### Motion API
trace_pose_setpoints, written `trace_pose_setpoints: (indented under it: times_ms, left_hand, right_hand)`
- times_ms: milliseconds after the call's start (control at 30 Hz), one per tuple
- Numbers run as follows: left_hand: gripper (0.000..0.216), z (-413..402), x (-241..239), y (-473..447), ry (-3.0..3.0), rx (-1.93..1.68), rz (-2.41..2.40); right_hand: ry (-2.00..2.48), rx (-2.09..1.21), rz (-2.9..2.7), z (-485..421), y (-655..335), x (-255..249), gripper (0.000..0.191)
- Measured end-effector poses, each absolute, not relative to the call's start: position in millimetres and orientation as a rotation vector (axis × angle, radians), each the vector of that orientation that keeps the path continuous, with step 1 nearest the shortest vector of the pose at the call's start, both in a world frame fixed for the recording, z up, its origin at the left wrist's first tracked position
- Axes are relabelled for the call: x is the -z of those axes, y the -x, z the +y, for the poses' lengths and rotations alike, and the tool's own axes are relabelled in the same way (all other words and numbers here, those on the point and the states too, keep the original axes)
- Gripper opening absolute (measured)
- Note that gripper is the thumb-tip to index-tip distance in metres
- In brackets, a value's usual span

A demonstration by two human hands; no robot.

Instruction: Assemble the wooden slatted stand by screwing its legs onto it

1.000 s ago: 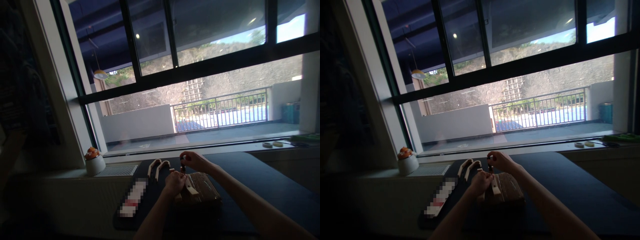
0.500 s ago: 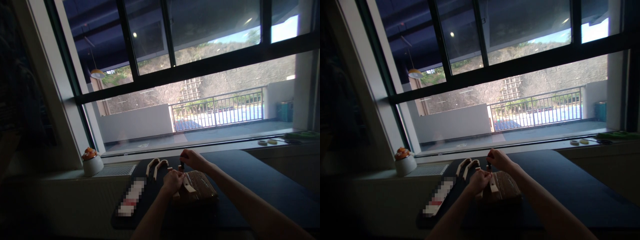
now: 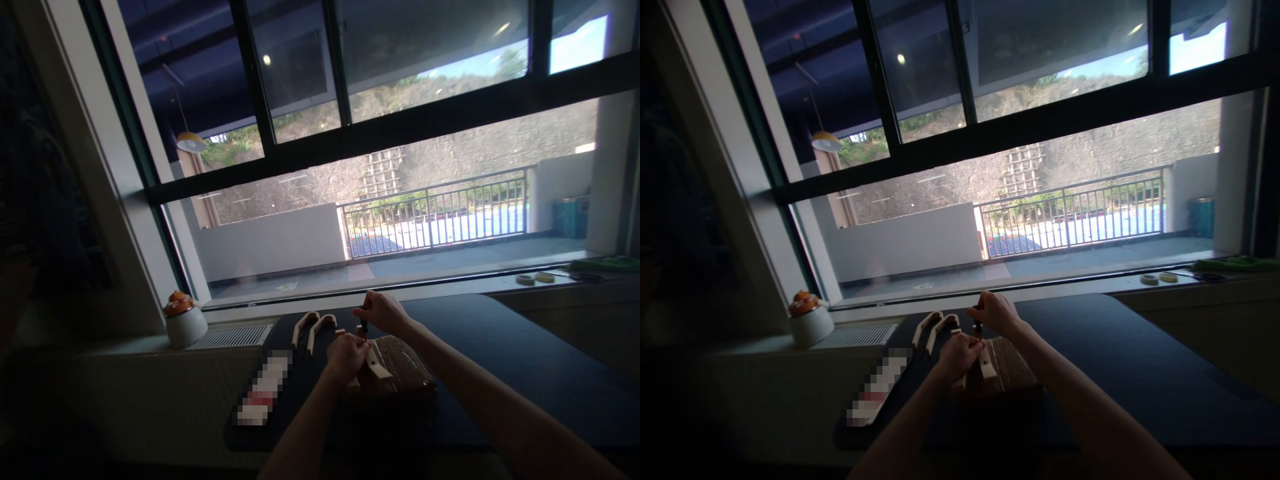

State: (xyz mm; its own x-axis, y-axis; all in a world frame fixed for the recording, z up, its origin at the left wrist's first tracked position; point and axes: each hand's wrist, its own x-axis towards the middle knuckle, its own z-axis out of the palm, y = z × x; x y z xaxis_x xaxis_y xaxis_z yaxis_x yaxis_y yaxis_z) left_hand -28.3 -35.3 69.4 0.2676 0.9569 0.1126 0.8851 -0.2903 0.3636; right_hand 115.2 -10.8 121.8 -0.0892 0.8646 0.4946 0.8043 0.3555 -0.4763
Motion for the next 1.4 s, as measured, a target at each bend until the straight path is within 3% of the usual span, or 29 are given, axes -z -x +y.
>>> trace_pose_setpoints:
  times_ms: [433, 767, 933, 1400]
  left_hand:
    - [0.039, -34, -68, 31, -2.300, -0.480, 1.713]
    - [0.031, -36, -66, 30, -2.295, -0.501, 1.687]
    - [0.039, -33, -64, 31, -2.297, -0.506, 1.691]
    - [0.034, -31, -76, 31, -2.153, -0.541, 1.643]
  right_hand:
    - [1.067, -0.620, -2.114, 1, -127, -109, 0.036]
    - [1.196, -0.370, -1.960, -1, -119, -104, 0.028]
    - [1.301, -0.271, -1.917, -4, -114, -105, 0.028]
    - [1.136, -0.272, -2.200, -12, -122, -133, 0.021]
